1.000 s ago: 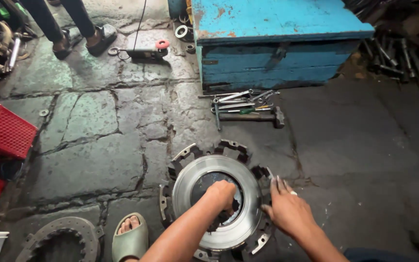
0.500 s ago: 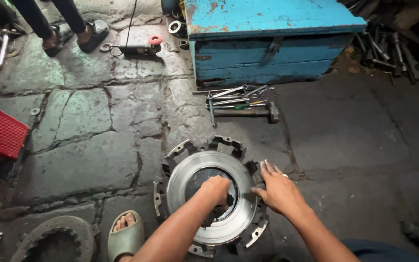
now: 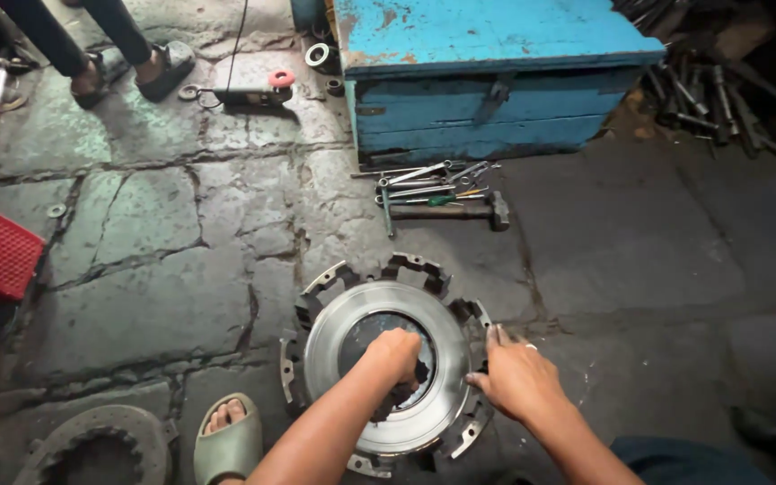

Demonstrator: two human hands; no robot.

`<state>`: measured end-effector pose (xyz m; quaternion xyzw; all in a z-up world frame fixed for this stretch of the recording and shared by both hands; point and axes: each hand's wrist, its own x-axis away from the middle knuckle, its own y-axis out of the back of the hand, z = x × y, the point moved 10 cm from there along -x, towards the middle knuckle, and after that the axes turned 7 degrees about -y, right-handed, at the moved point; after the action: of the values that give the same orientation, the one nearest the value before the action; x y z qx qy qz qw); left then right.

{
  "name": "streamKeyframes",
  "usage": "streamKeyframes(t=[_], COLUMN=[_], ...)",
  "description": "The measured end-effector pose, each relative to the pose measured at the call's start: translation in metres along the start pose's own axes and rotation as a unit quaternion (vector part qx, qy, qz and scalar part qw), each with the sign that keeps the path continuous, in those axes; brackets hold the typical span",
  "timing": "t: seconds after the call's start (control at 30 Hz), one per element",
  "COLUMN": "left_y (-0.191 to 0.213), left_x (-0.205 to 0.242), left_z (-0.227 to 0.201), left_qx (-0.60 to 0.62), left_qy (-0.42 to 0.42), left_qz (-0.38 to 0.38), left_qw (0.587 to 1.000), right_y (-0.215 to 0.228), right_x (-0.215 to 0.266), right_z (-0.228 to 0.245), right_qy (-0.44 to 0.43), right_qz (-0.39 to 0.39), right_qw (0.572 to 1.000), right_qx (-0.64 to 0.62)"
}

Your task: The person rubs the inner surface of a metal clutch assembly with a small abrasive block and places a metal component into the center by hand.

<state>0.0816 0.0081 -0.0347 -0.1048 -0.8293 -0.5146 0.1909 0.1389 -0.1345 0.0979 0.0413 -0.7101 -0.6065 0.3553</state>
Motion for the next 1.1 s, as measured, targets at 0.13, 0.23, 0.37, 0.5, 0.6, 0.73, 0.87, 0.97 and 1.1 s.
streamKeyframes(t=[0.13, 0.23, 0.37, 0.5, 0.6, 0.73, 0.87, 0.97, 1.1], left_y=[-0.003, -0.001, 0.000, -0.005, 0.000, -0.001, 0.000, 0.006, -0.003], left_x=[-0.002, 0.000, -0.001, -0.003, -0.002, -0.002, -0.003, 0.000, -0.003], left_z=[0.001, 0.001, 0.002, 0.001, -0.001, 0.004, -0.001, 0.000, 0.002], left_qx=[-0.013, 0.005, 0.002, 0.001, -0.002, 0.010, 0.004, 0.005, -0.004], left_qy=[-0.007, 0.002, 0.004, 0.000, 0.000, 0.002, -0.007, -0.006, -0.017], left_qz=[0.001, 0.018, 0.020, 0.019, 0.008, 0.004, 0.003, 0.005, 0.008], left_qw=[1.000, 1.000, 1.000, 1.000, 1.000, 1.000, 1.000, 1.000, 1.000], right_y=[0.024, 0.024, 0.012, 0.036, 0.021, 0.022, 0.037, 0.019, 0.045], right_x=[-0.017, -0.011, -0.003, -0.015, -0.009, -0.006, -0.012, -0.007, -0.013], right_z=[0.014, 0.010, 0.002, 0.020, 0.003, 0.005, 0.014, -0.002, 0.023], right_qy=[0.088, 0.051, -0.013, 0.125, 0.018, -0.018, 0.073, -0.023, 0.128], right_qz=[-0.122, -0.050, 0.018, -0.137, -0.009, 0.006, -0.058, 0.048, -0.137], right_qw=[0.988, 0.997, 1.000, 0.982, 1.000, 1.000, 0.996, 0.998, 0.982], right_qx=[-0.042, -0.029, -0.009, -0.033, -0.005, -0.011, -0.007, 0.018, -0.028])
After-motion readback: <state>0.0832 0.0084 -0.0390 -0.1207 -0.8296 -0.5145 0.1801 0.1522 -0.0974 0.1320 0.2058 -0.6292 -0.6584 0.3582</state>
